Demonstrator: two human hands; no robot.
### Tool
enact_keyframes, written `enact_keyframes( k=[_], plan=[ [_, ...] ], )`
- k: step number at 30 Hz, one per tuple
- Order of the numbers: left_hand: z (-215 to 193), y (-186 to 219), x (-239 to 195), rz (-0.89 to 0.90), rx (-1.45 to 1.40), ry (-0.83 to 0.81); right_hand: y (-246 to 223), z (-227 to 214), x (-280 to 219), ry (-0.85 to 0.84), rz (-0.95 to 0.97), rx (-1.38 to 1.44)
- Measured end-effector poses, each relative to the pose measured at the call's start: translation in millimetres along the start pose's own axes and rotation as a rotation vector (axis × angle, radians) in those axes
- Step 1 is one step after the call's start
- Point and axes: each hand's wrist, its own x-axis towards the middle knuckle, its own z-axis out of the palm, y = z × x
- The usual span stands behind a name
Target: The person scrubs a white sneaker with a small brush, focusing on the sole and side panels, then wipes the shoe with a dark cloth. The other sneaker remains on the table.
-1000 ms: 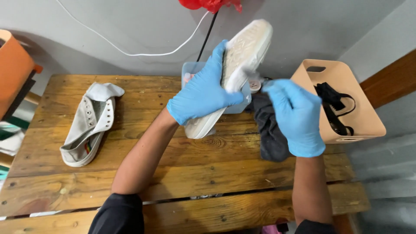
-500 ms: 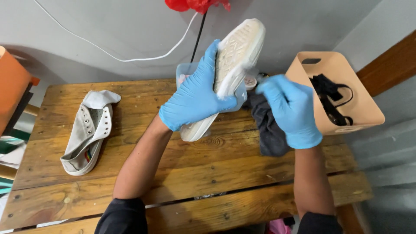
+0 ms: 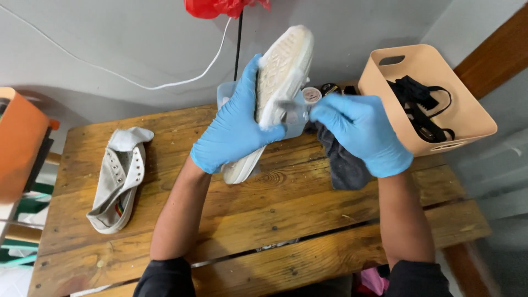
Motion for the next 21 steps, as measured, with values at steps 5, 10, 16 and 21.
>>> enact_keyframes(
  k=[5, 10, 16, 21],
  plan=[
    [-3, 13, -1, 0.008, -0.098, -0.028, 9, 1, -2, 0.111, 0.028, -0.047],
    [1, 4, 2, -0.031, -0.081, 0.004, 0, 0, 0, 0.187, 0.061, -0.081],
    [-2, 4, 3, -0.02, -0.1, 0.071, 2, 10, -3, 0.27, -0.018, -0.258],
    [-23, -1, 0, 0.047, -0.067, 0.231, -32, 2, 23, 0.113, 0.589, 0.15]
  ],
)
